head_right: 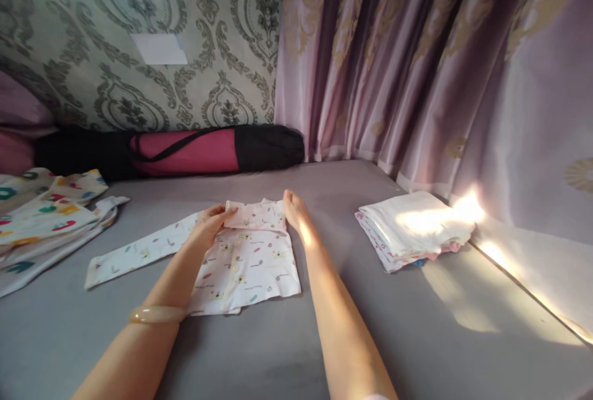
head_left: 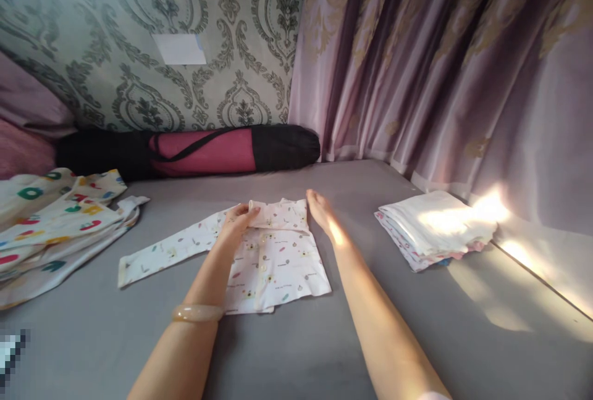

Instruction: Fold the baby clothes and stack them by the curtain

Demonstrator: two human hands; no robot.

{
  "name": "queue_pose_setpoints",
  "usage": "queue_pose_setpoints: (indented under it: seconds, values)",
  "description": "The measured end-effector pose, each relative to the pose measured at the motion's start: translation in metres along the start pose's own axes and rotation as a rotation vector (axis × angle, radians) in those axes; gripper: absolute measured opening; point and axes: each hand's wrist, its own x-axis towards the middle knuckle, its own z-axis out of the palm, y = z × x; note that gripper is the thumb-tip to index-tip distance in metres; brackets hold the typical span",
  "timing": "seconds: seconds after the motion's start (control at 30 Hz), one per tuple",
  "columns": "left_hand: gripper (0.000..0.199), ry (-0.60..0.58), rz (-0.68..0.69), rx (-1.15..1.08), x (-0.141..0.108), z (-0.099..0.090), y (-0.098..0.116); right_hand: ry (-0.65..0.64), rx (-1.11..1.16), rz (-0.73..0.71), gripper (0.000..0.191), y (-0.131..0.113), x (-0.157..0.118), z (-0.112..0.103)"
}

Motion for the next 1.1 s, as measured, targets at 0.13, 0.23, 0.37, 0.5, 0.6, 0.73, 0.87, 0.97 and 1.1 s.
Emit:
queue_pose_setpoints:
  seconds: [0.13, 0.23, 0.37, 0.5, 0.6, 0.73, 0.87, 0.97, 1.1]
  values:
    - [0.035, 0.077, 0.036, 0.066, -0.001, -0.002, 0.003, -0.152, -0.308, -0.077, 0.054, -0.003, -0.012, 0.021]
    - [0.035, 0.083, 0.064, 0.079, 0.000, -0.005, 0.003, -0.207, -0.482, -0.123, 0.056, 0.002, -0.018, 0.031]
    - [0.039, 0.102, 0.051, 0.174, 0.002, -0.009, 0.001, -0.225, -0.654, -0.159, 0.062, 0.013, -0.020, 0.037]
    - [0.050, 0.139, 0.135, 0.374, 0.004, -0.014, -0.003, -0.217, -0.687, -0.146, 0.066, 0.018, -0.020, 0.039]
    - [0.045, 0.152, 0.224, 0.551, 0.004, -0.015, -0.006, -0.212, -0.694, -0.143, 0.066, 0.018, -0.022, 0.040]
    - [0.032, 0.138, 0.358, 0.794, 0.006, -0.016, -0.011, -0.205, -0.709, -0.140, 0.065, 0.019, -0.023, 0.041]
    - [0.027, 0.075, 0.433, 0.900, 0.008, -0.017, -0.014, -0.207, -0.717, -0.134, 0.065, 0.020, -0.022, 0.042]
    - [0.030, 0.062, 0.435, 0.970, 0.007, -0.017, -0.012, -0.212, -0.723, -0.125, 0.065, 0.021, -0.021, 0.042]
    - [0.034, 0.033, 0.374, 1.042, -0.001, -0.012, -0.006, -0.214, -0.728, -0.121, 0.066, 0.021, -0.021, 0.043]
